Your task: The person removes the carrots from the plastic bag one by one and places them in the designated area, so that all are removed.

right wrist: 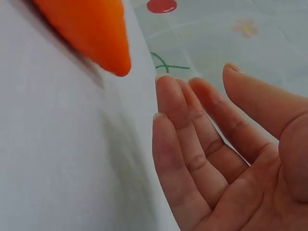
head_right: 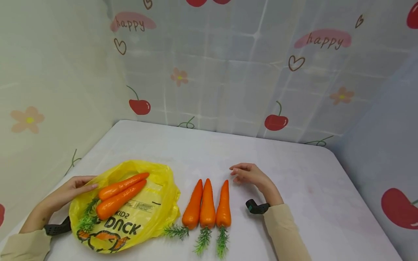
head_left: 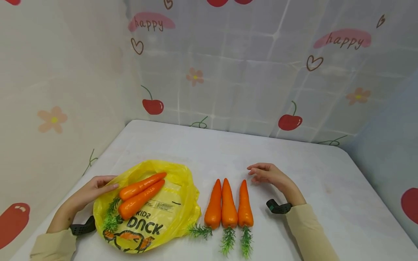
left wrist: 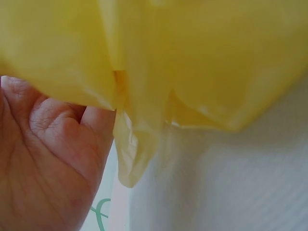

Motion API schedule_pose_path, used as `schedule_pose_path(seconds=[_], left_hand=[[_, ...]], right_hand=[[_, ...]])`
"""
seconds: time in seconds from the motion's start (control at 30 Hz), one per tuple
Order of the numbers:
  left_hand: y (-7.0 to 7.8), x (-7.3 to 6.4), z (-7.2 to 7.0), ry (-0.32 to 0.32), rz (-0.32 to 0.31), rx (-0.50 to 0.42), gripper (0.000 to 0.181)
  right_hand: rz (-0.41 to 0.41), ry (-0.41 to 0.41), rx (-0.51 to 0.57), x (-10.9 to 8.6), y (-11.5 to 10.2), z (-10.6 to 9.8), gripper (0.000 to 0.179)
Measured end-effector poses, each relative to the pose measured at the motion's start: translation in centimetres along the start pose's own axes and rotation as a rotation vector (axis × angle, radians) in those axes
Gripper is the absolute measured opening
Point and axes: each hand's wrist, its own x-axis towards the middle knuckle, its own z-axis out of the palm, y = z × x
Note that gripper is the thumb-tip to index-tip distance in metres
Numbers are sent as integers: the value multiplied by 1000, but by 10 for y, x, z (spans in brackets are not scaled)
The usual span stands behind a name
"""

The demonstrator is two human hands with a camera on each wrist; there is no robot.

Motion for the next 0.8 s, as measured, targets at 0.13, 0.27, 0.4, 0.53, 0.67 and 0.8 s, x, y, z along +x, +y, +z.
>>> schedule_pose_path(seconds=[0.13, 0.27, 0.4, 0.53, 0.67, 0.8], left_hand=[[0, 0, 1, 7, -12, 13, 37], [0, 1, 1, 3, 4, 27, 37], [1, 1, 0, -11, 14, 4, 37], [2, 2, -1, -14, 22, -9, 37], [3, 1, -1, -3, 5, 3, 38], [2, 0, 0, 4, -18, 11, 39]], right_hand=[[-65, -21, 57, 1, -10, -5, 45], [-127, -51, 127, 5, -28, -4, 46], [-184, -86, 171, 10, -53, 2, 37], [-240, -154, 218, 18, -79, 16, 26], [-260, -219, 288, 26, -103, 41, 26], [-228, -235, 413, 34, -128, 76, 34]])
